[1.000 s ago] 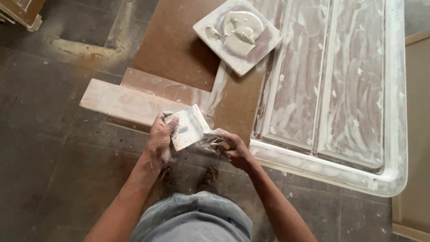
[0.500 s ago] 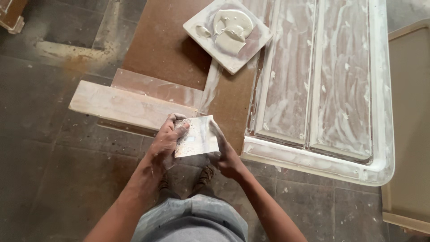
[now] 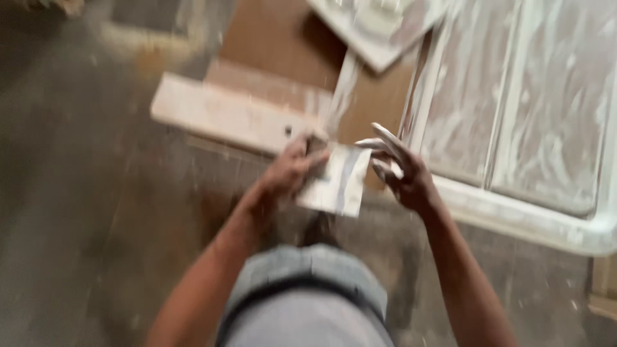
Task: The person applies white putty onto the edges and surfaces of wooden furniture panels using a metal scraper and a small white applicator tool.
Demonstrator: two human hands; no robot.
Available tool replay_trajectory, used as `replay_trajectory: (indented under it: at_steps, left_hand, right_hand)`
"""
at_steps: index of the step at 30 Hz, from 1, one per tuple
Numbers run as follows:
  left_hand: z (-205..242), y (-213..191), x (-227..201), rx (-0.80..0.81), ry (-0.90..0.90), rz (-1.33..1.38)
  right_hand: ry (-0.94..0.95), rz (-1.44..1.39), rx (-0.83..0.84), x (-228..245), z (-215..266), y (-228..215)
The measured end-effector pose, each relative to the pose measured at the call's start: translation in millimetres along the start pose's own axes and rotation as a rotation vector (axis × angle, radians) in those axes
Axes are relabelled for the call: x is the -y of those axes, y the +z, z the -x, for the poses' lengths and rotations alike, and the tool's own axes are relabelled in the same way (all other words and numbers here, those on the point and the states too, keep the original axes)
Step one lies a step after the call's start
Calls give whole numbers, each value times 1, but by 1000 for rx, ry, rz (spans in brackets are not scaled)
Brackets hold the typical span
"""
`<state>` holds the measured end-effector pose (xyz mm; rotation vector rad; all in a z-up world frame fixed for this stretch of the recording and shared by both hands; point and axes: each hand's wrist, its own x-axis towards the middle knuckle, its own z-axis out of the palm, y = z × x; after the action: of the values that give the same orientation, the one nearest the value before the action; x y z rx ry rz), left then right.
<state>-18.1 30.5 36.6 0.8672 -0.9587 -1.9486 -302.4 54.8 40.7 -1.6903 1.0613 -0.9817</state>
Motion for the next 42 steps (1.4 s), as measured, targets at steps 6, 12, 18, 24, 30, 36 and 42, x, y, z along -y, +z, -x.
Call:
replay_trajectory:
  at_steps: [6,12,18,24,30,36,42]
  left_hand:
    - [11,-1,-21,154,-58,-49]
    - [16,-19,0,120,-92,22]
    - [17,-43,19,-419,-132,322]
    - [26,-60,33,-413,7,464]
    - [35,-61,30,-431,56,433]
    - [33,-54,23,-425,37,417]
    - [21,-47,23,-408,-3,419]
  right_hand:
    - [54,16,153,-11,15,15]
    - [385,-372,77,-13,28,39]
    - [253,-223,26,-13,3,52]
    - [272,382,-121,-102,-62,90]
    - [256,805,-184,-146,-60,140]
    - [160,970,-55,-115,-3,141]
    - [632,10,-120,-98,-55,94]
